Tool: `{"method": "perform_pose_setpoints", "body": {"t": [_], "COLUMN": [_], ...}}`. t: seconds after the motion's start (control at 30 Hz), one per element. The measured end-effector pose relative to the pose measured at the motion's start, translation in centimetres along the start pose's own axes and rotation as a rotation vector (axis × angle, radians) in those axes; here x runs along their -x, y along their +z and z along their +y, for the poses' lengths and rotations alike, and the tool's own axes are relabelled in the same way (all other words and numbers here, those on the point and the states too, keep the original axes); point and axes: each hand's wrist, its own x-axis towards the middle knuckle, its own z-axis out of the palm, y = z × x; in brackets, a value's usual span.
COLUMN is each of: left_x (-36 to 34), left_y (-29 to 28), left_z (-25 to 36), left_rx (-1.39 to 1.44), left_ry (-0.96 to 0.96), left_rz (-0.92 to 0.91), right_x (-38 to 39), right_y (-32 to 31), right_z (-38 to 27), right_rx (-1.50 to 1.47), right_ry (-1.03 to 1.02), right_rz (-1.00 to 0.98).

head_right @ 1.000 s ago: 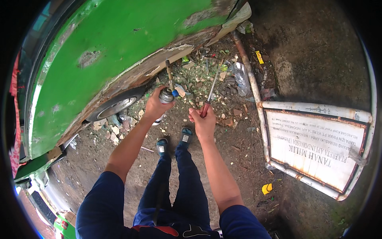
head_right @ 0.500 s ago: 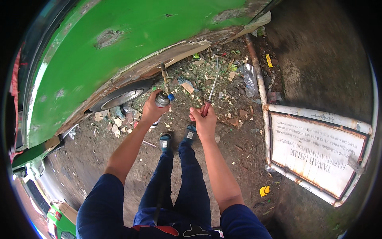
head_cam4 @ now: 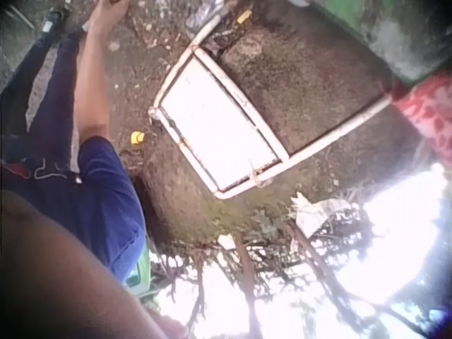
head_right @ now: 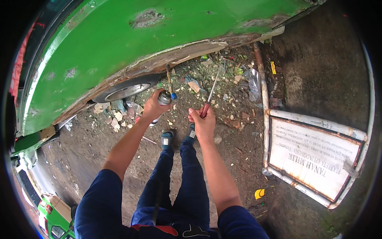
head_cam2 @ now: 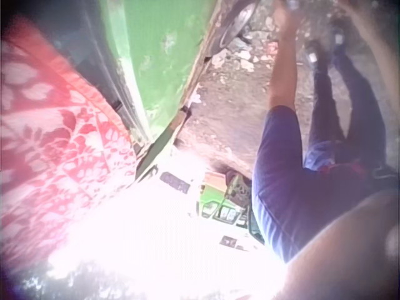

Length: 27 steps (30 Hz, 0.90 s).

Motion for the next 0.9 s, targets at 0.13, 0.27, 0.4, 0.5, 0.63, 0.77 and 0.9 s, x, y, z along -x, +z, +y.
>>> {"method": "perform_pose_setpoints", "body": {"t": [0.13, 0.27, 0.4, 0.5, 0.63, 0.77, 0.9], "left_x": [0.4, 1.6, 3.2, 4.7, 7.0, 8.9, 10.4], "left_y": [-0.4, -1.2, -2.5, -3.1, -3.1, -3.1, -3.1], "left_z": [-0.2, 0.1, 1.0, 1.3, 1.4, 1.4, 1.3], "left_rx": [0.045, 0.013, 0.004, -0.041, -0.095, -0.134, -0.181], "left_ry": [-0.014, 0.003, 0.026, 0.038, 0.101, 0.104, 0.165], "left_rz": [-0.012, 0.016, 0.032, 0.01, 0.005, -0.002, 0.027], "right_x": [0.5, 0.8, 1.1, 1.6, 2.1, 3.4, 5.3], "right_y": [-0.2, 0.3, 2.3, 3.5, 3.7, 3.7, 3.6], "right_z": [0.7, 0.7, 1.3, 2.5, 4.5, 4.9, 4.1], "right_rx": [-0.005, -0.001, 0.024, 0.093, 0.209, 0.298, 0.409], "right_ry": [-0.003, -0.006, -0.007, -0.056, -0.141, -0.161, -0.157], "right_rz": [0.004, -0.01, -0.046, -0.077, -0.096, -0.091, -0.107]}}
